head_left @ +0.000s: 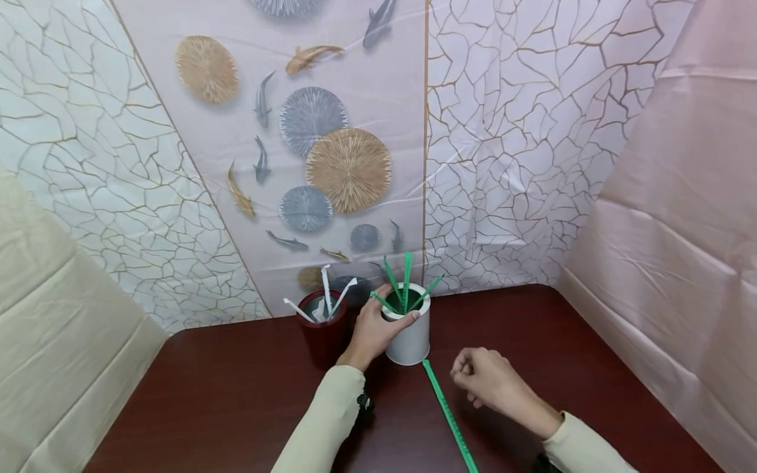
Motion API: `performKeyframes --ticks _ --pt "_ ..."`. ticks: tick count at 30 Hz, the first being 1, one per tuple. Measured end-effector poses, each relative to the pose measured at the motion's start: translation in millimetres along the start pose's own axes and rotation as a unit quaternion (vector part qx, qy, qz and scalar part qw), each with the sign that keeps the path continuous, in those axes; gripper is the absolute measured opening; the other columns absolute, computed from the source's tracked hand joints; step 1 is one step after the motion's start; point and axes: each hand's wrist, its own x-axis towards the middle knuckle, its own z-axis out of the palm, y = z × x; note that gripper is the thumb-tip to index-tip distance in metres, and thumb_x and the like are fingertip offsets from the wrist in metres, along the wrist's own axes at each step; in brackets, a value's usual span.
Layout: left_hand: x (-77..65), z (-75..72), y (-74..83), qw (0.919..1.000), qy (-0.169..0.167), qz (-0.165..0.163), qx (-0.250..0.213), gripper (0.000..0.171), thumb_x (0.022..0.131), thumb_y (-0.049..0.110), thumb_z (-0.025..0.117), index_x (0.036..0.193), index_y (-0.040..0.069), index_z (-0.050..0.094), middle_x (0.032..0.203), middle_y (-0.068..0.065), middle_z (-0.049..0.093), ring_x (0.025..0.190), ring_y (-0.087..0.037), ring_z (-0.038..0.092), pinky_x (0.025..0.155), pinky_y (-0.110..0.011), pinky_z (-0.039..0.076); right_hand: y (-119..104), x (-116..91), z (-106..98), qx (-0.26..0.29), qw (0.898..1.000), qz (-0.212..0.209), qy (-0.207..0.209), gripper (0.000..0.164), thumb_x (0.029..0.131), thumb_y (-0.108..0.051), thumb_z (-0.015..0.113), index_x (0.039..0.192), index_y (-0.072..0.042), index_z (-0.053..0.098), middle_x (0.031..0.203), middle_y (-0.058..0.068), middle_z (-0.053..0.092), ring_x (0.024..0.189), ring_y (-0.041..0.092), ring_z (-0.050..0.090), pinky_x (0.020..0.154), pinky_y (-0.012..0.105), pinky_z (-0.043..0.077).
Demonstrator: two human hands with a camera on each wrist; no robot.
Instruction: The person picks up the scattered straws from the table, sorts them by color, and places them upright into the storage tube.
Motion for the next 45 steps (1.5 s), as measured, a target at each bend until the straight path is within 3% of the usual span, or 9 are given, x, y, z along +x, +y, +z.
performKeyframes --ticks 5,9,16,21,27,30,34,40,45 --pt "-0.3 -1.4 -1.4 0.9998 -0.011 -0.014 0.002 0.084 0.088 0.061 0.079 0.156 0.020 0.053 0.160 0.001 0.050 0.143 -0.027 0.051 0.110 -0.058 0.046 -0.5 1.5 21.7 -0.072 0.994 0.035 -0.068 0.030 0.094 -0.019 0.081 0.072 -0.012 0.061 0.053 -0.001 0.058 0.042 0.013 0.056 0.045 0.028 0.047" --pt "0.3 -2.1 -0.8 0.9998 -0.014 -0.013 0.003 0.079 0.089 0.062 0.078 0.155 0.025 0.054 0.157 0.004 0.053 0.139 -0.024 0.055 0.108 -0.056 0.048 3.0 5.3 37.0 -0.137 0.984 0.048 -0.102 0.042 0.093 -0.015 0.081 0.061 -0.012 0.054 0.048 0.000 0.050 0.041 0.012 0.051 0.045 0.026 0.041" --pt "-0.4 -4.0 0.2 0.9997 -0.014 -0.021 0.003 0.088 0.088 0.064 0.077 0.159 0.020 0.049 0.162 -0.002 0.047 0.147 -0.028 0.047 0.113 -0.058 0.043 10.9 14.8 35.9 -0.173 0.980 0.058 -0.079 0.030 0.086 -0.004 0.075 0.065 -0.010 0.054 0.048 0.003 0.055 0.039 0.013 0.053 0.045 0.028 0.043" --pt "-0.4 -1.6 0.0 0.9996 -0.016 -0.021 0.007 0.088 0.087 0.064 0.078 0.158 0.020 0.050 0.162 -0.003 0.048 0.147 -0.027 0.047 0.114 -0.057 0.043 3.6 11.8 12.6 -0.128 0.989 0.054 -0.051 0.030 0.092 -0.003 0.072 0.066 -0.011 0.058 0.049 0.001 0.057 0.042 0.014 0.057 0.048 0.028 0.047" --pt "1.5 -2.4 -0.1 0.9998 -0.013 -0.016 -0.001 0.087 0.088 0.062 0.079 0.158 0.019 0.051 0.161 -0.002 0.048 0.146 -0.027 0.049 0.113 -0.057 0.044 -46.1 3.7 -45.8 -0.059 0.995 -0.060 0.052 0.005 0.098 -0.008 0.074 0.095 -0.009 0.070 0.070 -0.004 0.067 0.056 0.012 0.060 0.049 0.028 0.048" --pt "1.6 -2.3 -0.5 0.9997 -0.012 -0.019 -0.001 0.087 0.088 0.062 0.079 0.158 0.018 0.051 0.162 -0.002 0.048 0.146 -0.027 0.049 0.113 -0.056 0.044 -73.9 3.6 -73.8 -0.045 0.983 -0.135 0.118 0.011 0.099 -0.006 0.074 0.109 -0.005 0.070 0.076 -0.001 0.070 0.062 0.013 0.064 0.053 0.027 0.050" --pt "1.7 -2.8 -1.0 0.9996 -0.012 -0.023 0.006 0.088 0.087 0.063 0.079 0.158 0.019 0.050 0.162 -0.002 0.048 0.146 -0.026 0.048 0.114 -0.055 0.044 -103.2 13.1 -94.6 -0.034 0.954 -0.214 0.205 0.027 0.098 -0.002 0.074 0.122 0.000 0.063 0.086 0.009 0.076 0.070 0.021 0.073 0.059 0.029 0.055" --pt "0.6 -4.0 -0.9 0.9995 -0.014 -0.029 0.001 0.089 0.087 0.063 0.079 0.159 0.020 0.049 0.161 -0.001 0.048 0.147 -0.025 0.048 0.115 -0.055 0.042 -113.1 49.4 -84.1 -0.016 0.921 -0.293 0.257 0.024 0.097 -0.002 0.076 0.116 -0.001 0.062 0.095 0.015 0.079 0.080 0.029 0.079 0.068 0.042 0.063" --pt "0.7 -1.9 -0.6 0.9996 -0.017 -0.019 -0.015 0.084 0.089 0.059 0.080 0.158 0.021 0.050 0.160 0.001 0.049 0.145 -0.025 0.050 0.114 -0.056 0.043 -85.2 78.5 -49.2 0.006 0.928 -0.294 0.230 0.024 0.096 -0.001 0.076 0.117 -0.004 0.064 0.098 0.014 0.079 0.089 0.028 0.078 0.076 0.043 0.063"
